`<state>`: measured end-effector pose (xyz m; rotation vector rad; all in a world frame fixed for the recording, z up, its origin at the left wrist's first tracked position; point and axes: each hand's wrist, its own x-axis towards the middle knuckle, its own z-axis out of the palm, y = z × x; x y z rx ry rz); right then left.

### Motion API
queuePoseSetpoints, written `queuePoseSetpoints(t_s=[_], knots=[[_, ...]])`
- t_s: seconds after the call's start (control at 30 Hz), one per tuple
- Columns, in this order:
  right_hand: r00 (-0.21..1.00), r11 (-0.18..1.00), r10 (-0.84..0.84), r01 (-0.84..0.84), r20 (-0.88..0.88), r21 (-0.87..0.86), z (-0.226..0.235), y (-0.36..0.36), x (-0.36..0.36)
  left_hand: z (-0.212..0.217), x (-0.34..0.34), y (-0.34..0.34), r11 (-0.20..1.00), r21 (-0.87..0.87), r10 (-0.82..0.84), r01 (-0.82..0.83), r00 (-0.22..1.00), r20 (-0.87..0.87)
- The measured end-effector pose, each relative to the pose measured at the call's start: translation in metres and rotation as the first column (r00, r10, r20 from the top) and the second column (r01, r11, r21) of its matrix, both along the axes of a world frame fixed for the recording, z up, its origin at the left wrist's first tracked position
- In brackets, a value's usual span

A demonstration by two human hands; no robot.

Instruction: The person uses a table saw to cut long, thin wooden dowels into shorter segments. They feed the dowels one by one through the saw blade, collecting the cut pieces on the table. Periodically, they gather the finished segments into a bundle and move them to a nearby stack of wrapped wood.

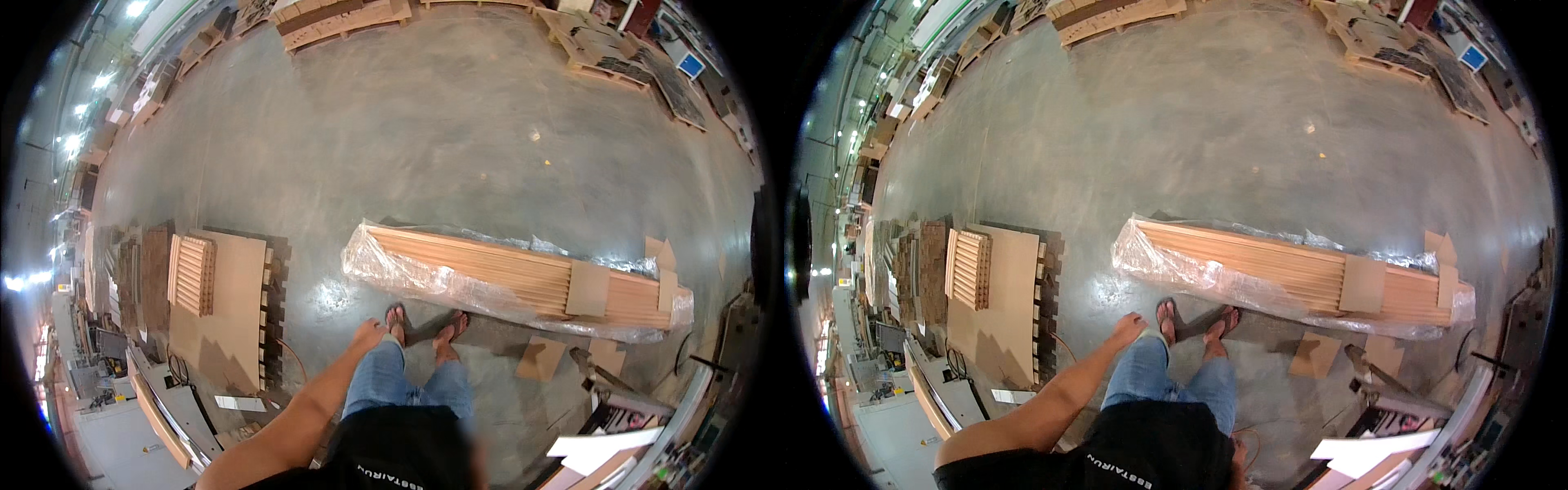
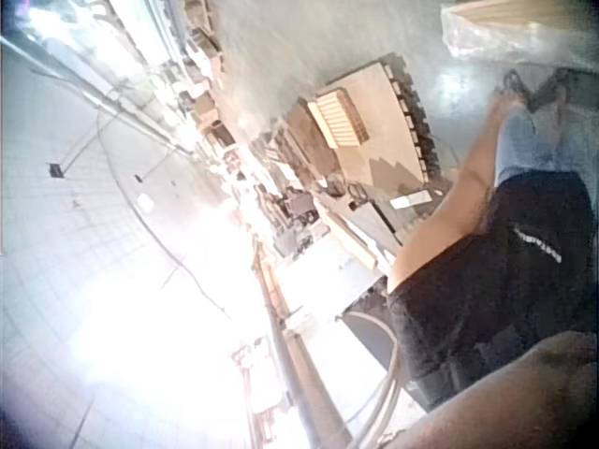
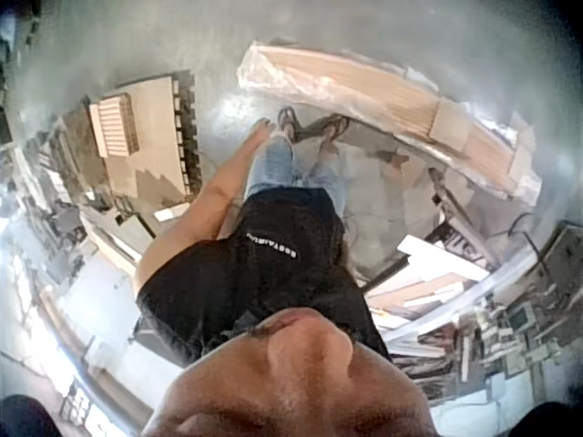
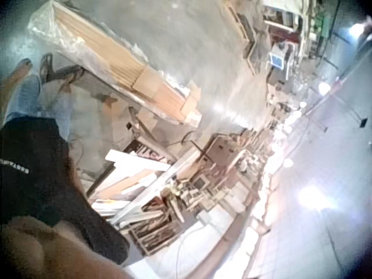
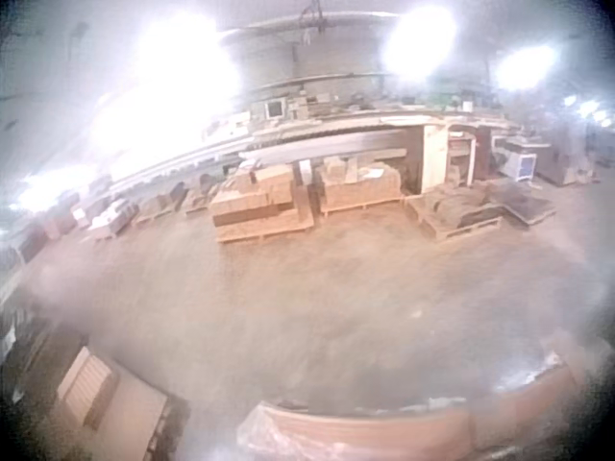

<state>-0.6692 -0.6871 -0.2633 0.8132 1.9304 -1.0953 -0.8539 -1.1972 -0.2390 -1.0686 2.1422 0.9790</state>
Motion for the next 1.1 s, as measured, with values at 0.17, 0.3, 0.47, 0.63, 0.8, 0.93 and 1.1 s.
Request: queuePoseSetpoints(t_s=[0.17, 0.3, 0.47, 0.63, 0.8, 0.93, 1.1], knots=[[0.992, 0.995, -0.095, 0.096, 0.077, -0.016, -0.047, -0.068, -0.088, -0.021, -0.124, -0.026, 0.991, 0.097, -0.104, 0.093, 0.987, 0.122], [0.954, 0.951, -0.296, 0.298, 0.046, -0.077, -0.144, -0.152, -0.174, -0.187, -0.176, -0.068, 0.933, -0.079, -0.355, 0.351, 0.933, -0.053], [0.83, 0.806, -0.558, 0.538, -0.015, -0.249, -0.305, -0.25, -0.256, -0.286, -0.282, -0.124, 0.783, -0.105, -0.601, 0.613, 0.789, 0.126], [0.628, 0.617, -0.771, 0.696, -0.106, -0.368, -0.41, -0.292, -0.281, -0.367, -0.323, -0.142, 0.562, -0.161, -0.794, 0.811, 0.584, 0.167], [0.55, 0.558, -0.821, 0.718, -0.152, -0.415, -0.445, -0.305, -0.278, -0.378, -0.32, -0.16, 0.637, -0.142, -0.743, 0.757, 0.653, 0.148], [0.514, 0.538, -0.838, 0.72, -0.183, -0.439, -0.464, -0.3, -0.267, -0.376, -0.324, -0.169, 0.636, -0.108, -0.743, 0.764, 0.644, 0.182], [0.409, 0.506, -0.861, 0.619, -0.304, -0.6, -0.488, -0.26, -0.235, -0.405, -0.342, -0.148, 0.663, -0.04, -0.746, 0.748, 0.664, 0.054]])
